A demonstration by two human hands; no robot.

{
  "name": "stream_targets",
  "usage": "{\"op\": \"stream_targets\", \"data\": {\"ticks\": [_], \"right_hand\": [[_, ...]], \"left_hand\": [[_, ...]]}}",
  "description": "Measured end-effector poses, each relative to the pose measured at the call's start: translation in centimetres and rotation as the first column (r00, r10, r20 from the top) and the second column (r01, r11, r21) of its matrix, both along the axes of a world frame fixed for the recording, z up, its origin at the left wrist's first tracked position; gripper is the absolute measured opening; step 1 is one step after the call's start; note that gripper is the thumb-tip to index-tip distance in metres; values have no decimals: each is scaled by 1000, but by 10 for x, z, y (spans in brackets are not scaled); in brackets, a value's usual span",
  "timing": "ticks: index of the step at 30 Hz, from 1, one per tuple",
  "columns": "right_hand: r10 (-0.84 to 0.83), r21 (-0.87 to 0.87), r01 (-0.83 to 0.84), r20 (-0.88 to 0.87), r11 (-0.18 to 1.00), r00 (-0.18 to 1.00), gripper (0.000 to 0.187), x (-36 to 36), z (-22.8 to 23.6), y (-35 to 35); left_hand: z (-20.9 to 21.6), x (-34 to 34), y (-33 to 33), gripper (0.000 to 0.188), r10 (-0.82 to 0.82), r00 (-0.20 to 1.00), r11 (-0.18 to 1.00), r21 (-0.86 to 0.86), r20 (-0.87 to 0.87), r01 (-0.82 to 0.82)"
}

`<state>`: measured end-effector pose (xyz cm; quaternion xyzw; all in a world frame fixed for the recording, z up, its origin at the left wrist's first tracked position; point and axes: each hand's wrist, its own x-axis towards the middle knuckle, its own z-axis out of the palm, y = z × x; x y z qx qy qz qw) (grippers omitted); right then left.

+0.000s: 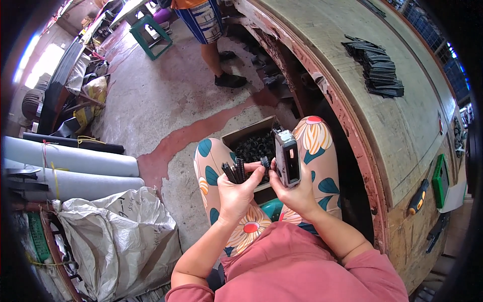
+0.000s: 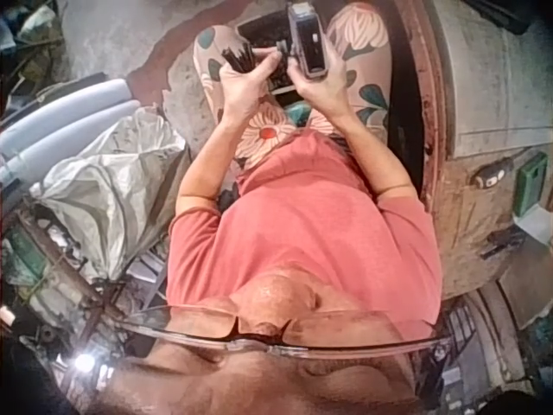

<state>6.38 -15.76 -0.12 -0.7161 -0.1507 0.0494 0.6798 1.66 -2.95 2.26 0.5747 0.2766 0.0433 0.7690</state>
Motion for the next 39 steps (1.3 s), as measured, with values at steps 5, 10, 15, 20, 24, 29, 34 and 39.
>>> {"op": "stream_targets", "data": {"ticks": [5, 10, 15, 20, 24, 29, 34, 39], "right_hand": [[-6, 13, 6, -11, 1000, 1000, 27, -1, -4, 1], [-30, 32, 30, 16, 999, 999, 25, -2, -1, 3], [-45, 42, 46, -22, 998, 999, 23, -3, -2, 5], [-34, 38, 36, -52, 999, 998, 23, -5, -3, 6], [37, 31, -35, -41, 999, 998, 27, -3, -3, 2], [294, -329, -209, 236, 921, 926, 37, 1, -2, -14], [385, -450, -253, 232, 857, 893, 49, -7, -16, -14], [418, -502, -228, 308, 834, 854, 52, -3, -20, -11]], "left_hand": [[-8, -1, -3, 13, 33, 997, 994, 98, 66, -39], [-5, 0, -5, 12, 36, 998, 995, 90, 57, -41], [-7, 0, -7, 11, 45, 996, 993, 109, 75, -54], [-10, 0, -5, 11, 18, 992, 956, 288, 123, -53], [1, 3, 15, 11, -47, 997, 915, 403, 61, 19], [21, 4, 66, 11, -107, 994, 876, 475, 21, 84], [43, -1, 90, 10, -219, 972, 769, 599, -80, 223], [44, -2, 90, 11, -322, 946, 664, 707, -22, 242]]}}
